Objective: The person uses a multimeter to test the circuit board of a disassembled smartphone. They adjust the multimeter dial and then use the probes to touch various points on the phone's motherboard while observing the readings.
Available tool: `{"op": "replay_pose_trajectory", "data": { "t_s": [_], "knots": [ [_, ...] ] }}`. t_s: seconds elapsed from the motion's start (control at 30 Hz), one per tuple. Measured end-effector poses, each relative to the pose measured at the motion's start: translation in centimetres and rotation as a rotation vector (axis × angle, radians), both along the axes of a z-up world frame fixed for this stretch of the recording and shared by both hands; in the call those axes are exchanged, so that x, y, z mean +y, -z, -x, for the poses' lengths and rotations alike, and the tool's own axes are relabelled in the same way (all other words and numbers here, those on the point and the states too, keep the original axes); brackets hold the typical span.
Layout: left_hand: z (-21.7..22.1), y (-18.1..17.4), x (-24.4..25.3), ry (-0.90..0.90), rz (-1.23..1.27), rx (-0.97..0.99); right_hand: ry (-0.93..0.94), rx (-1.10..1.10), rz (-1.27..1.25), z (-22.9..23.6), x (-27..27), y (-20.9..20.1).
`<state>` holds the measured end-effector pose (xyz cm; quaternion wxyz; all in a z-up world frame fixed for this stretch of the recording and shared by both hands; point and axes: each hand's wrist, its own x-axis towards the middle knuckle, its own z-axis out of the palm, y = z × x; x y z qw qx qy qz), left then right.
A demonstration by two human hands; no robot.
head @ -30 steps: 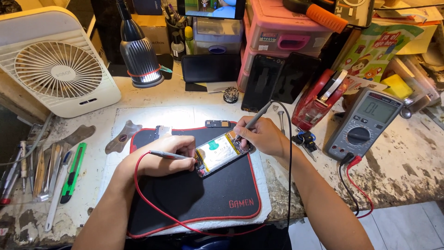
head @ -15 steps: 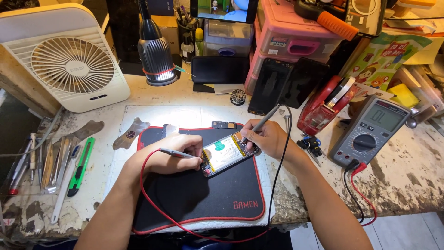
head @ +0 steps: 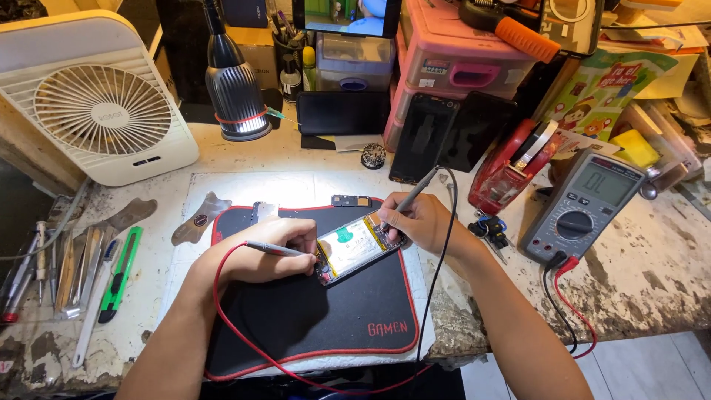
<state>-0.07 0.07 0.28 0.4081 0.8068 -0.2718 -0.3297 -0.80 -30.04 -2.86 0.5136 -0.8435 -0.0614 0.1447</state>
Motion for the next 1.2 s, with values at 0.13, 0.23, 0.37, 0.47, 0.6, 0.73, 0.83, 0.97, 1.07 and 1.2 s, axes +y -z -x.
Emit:
{"op": "replay_pose_trajectory", "data": {
  "t_s": [0.13,0.23,0.37,0.47,0.6,0.73,0.83,0.97,1.07,1.2],
  "knots": [
    [-0.2,0.7,0.1,0.005,0.025,0.000,0.002,0.009,0.010,0.1,0.1,-0.2],
    [-0.1,0.6,0.1,0.005,0.031,0.006,-0.001,0.000,0.001,0.0,0.0,0.2],
    [0.0,0.4,0.0,0.006,0.040,0.012,-0.008,0.014,0.011,0.1,0.0,-0.3],
    [0.0,0.3,0.0,0.000,0.039,0.013,-0.007,0.029,0.005,0.2,0.0,-0.3],
    [0.0,0.2,-0.1,0.003,0.028,0.002,-0.014,0.025,0.021,0.2,0.0,-0.5],
    [-0.1,-0.1,-0.2,0.003,0.021,0.013,0.014,0.079,-0.031,0.3,-0.1,-0.4],
    [-0.2,0.3,-0.2,0.004,0.033,0.014,-0.013,0.032,-0.035,0.7,0.0,-0.7],
    [-0.3,1.0,0.4,0.036,0.077,-0.040,0.014,-0.031,-0.058,0.9,0.6,-1.2],
    [-0.4,2.0,1.0,0.017,0.174,-0.070,0.005,-0.141,-0.086,0.0,0.0,0.4],
    [-0.5,2.2,1.2,-0.056,0.301,-0.147,-0.057,-0.385,-0.218,0.5,0.3,0.5]
  ]
}}
